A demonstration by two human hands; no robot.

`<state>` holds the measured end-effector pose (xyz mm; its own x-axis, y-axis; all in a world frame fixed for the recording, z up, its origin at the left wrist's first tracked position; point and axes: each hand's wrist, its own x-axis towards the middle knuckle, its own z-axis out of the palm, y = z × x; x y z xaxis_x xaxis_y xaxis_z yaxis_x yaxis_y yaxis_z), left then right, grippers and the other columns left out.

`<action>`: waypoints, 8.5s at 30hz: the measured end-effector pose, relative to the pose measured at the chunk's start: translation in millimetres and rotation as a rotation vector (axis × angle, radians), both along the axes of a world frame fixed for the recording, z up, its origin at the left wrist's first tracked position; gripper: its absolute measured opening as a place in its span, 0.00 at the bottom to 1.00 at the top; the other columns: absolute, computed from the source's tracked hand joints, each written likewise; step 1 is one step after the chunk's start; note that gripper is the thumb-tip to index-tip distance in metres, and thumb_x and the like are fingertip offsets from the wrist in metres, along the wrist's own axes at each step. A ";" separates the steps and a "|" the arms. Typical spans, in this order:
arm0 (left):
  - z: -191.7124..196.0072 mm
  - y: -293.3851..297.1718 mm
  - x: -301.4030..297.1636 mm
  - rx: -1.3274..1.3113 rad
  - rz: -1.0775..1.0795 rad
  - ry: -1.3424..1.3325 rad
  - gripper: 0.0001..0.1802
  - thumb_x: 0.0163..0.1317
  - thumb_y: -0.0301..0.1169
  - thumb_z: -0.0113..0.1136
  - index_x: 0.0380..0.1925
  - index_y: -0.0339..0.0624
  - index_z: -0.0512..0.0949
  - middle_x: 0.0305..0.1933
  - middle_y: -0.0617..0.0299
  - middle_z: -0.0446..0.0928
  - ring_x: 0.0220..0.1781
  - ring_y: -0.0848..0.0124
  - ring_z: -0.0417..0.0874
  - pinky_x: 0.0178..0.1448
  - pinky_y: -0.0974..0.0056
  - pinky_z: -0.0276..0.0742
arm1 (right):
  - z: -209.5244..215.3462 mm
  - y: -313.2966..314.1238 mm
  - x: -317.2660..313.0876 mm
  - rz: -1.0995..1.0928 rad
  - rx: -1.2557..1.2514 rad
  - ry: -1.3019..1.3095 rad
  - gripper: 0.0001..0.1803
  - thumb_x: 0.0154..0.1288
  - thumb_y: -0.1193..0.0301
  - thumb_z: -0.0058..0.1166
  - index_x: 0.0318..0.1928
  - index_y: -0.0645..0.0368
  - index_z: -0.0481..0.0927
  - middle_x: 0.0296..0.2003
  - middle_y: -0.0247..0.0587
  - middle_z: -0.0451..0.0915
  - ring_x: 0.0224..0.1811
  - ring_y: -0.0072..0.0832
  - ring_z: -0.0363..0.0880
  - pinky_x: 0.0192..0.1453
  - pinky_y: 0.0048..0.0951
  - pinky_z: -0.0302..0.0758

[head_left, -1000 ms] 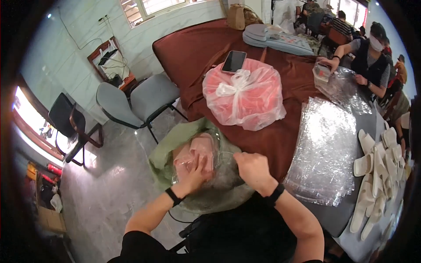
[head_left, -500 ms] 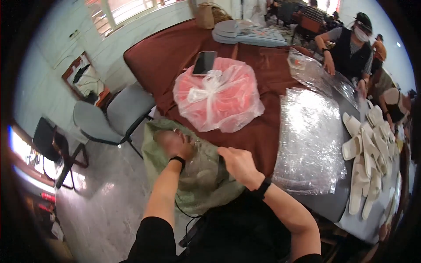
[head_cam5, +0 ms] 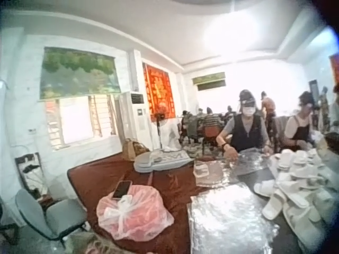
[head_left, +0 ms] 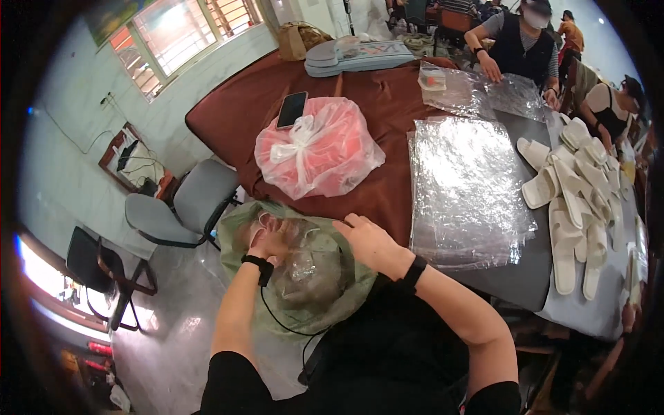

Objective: Packing pairs of slippers into plastic bags and placing them into a larger transport sack.

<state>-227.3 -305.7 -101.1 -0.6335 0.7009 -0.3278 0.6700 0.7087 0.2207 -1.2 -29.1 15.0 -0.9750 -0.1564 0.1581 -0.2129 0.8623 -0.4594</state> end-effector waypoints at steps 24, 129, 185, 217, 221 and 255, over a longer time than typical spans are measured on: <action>137.0 -92.4 216.9 0.051 -0.060 -0.330 0.50 0.49 0.51 0.79 0.71 0.46 0.68 0.73 0.40 0.64 0.71 0.47 0.69 0.71 0.51 0.68 | -59.6 -59.7 105.9 0.480 0.040 0.327 0.40 0.57 0.74 0.63 0.72 0.51 0.69 0.64 0.52 0.72 0.54 0.48 0.81 0.59 0.57 0.73; 188.8 278.6 251.8 0.748 -0.562 -0.653 0.46 0.62 0.17 0.65 0.79 0.48 0.57 0.67 0.55 0.74 0.64 0.67 0.78 0.66 0.62 0.74 | 192.3 21.9 300.5 0.105 -0.010 0.626 0.30 0.63 0.63 0.51 0.64 0.65 0.74 0.53 0.47 0.75 0.52 0.38 0.76 0.56 0.35 0.74; 92.7 322.1 230.3 0.228 -0.723 0.091 0.42 0.67 0.57 0.57 0.78 0.58 0.59 0.84 0.47 0.46 0.84 0.40 0.42 0.74 0.20 0.30 | 20.5 499.8 259.3 -1.232 -0.097 0.131 0.21 0.61 0.69 0.56 0.54 0.64 0.80 0.58 0.63 0.76 0.66 0.58 0.73 0.65 0.57 0.74; 99.9 321.8 231.1 0.239 -0.765 0.063 0.42 0.67 0.49 0.60 0.79 0.58 0.57 0.85 0.50 0.45 0.84 0.42 0.44 0.75 0.21 0.37 | 75.5 566.0 303.9 -1.025 0.173 -0.299 0.22 0.69 0.71 0.50 0.63 0.49 0.79 0.64 0.44 0.76 0.68 0.50 0.72 0.65 0.78 0.59; 99.0 314.9 232.4 0.190 -0.727 0.085 0.43 0.67 0.49 0.61 0.79 0.59 0.56 0.85 0.50 0.44 0.84 0.42 0.42 0.75 0.20 0.35 | 81.7 568.0 315.2 -1.092 0.427 -0.285 0.27 0.66 0.73 0.53 0.66 0.41 0.77 0.62 0.43 0.76 0.69 0.47 0.71 0.67 0.80 0.56; 99.7 317.6 223.1 0.206 -0.737 0.088 0.43 0.68 0.50 0.60 0.80 0.62 0.55 0.85 0.51 0.45 0.84 0.42 0.45 0.75 0.20 0.36 | 127.4 447.6 363.0 -1.261 0.752 -0.131 0.14 0.61 0.70 0.57 0.44 0.60 0.89 0.67 0.42 0.68 0.73 0.43 0.61 0.68 0.60 0.59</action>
<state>-4.2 11.8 -1.4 0.0027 0.9933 -0.1152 0.9744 0.0233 0.2238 361.8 418.5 142.4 -0.5261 0.7848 0.3275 0.8504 0.4808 0.2138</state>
